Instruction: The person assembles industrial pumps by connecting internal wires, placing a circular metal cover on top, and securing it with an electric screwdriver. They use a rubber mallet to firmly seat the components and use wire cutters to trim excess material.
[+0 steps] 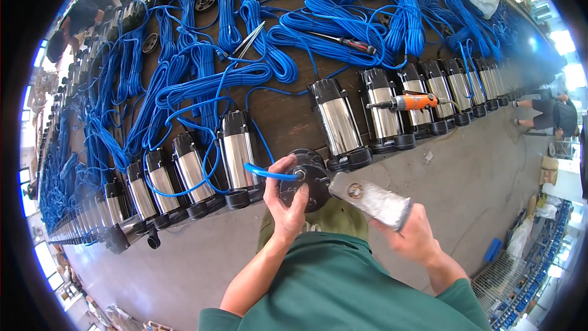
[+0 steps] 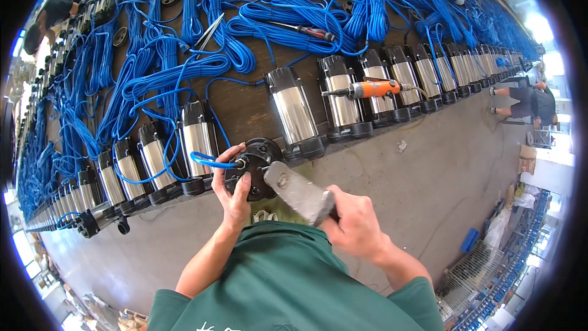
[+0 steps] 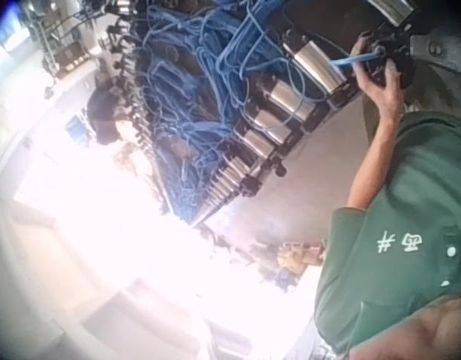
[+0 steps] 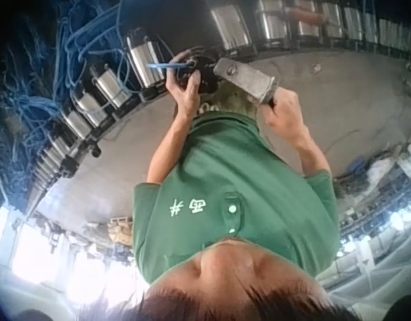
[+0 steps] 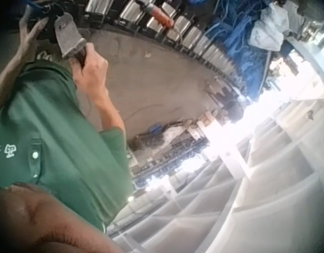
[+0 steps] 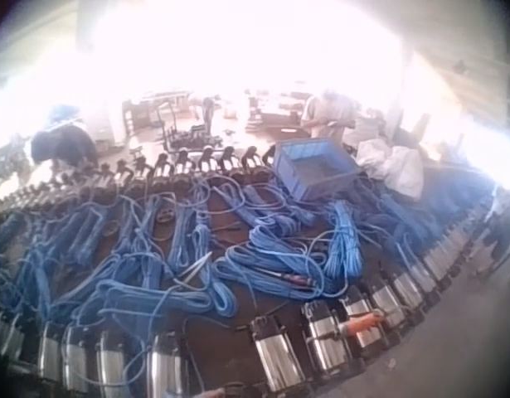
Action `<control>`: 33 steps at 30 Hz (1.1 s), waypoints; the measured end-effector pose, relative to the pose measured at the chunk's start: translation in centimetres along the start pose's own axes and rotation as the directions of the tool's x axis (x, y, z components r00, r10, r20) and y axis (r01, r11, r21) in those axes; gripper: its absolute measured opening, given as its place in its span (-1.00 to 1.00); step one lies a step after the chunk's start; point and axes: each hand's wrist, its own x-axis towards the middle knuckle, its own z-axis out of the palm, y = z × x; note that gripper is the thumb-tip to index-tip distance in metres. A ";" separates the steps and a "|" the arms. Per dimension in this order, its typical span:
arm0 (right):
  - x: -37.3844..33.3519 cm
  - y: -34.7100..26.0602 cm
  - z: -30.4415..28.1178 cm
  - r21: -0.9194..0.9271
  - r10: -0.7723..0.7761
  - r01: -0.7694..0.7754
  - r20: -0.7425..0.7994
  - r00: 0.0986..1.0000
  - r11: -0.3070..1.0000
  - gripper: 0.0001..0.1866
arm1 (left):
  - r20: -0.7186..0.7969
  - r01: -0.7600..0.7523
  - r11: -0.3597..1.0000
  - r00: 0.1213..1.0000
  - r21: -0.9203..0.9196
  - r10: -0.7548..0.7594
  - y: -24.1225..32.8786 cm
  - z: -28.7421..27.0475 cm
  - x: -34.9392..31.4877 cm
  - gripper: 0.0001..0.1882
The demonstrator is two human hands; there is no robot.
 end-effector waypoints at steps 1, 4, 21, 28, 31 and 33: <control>0.2 -0.6 0.0 -0.008 0.025 -0.025 0.019 1.000 1.000 -0.77 | 0.011 0.005 1.000 1.000 0.004 -0.006 0.2 0.1 0.1 -0.43; 1.1 -1.4 -0.3 -0.052 0.170 -0.167 0.063 0.983 0.985 -0.75 | 0.005 -0.006 1.000 1.000 -0.006 0.006 0.5 0.4 0.1 -0.42; 2.2 -0.5 -0.1 -0.207 0.090 -0.064 0.123 0.988 0.976 -0.71 | -0.024 -0.033 0.999 0.999 0.020 0.034 0.4 0.8 0.0 -0.42; 1.9 -2.4 -2.3 -0.024 -0.164 0.165 0.018 0.986 0.986 -0.78 | -0.043 -0.022 1.000 0.999 -0.016 0.021 0.3 0.8 -0.1 -0.41; 2.1 -0.5 -0.1 -0.201 0.063 -0.031 0.158 0.985 0.979 -0.74 | -0.023 -0.023 0.998 0.999 0.060 0.024 0.3 0.5 -0.3 -0.41; 2.6 -0.3 0.3 -0.208 0.094 -0.066 0.128 0.987 0.976 -0.74 | -0.044 -0.012 0.997 0.999 0.072 0.015 0.1 0.5 -0.2 -0.40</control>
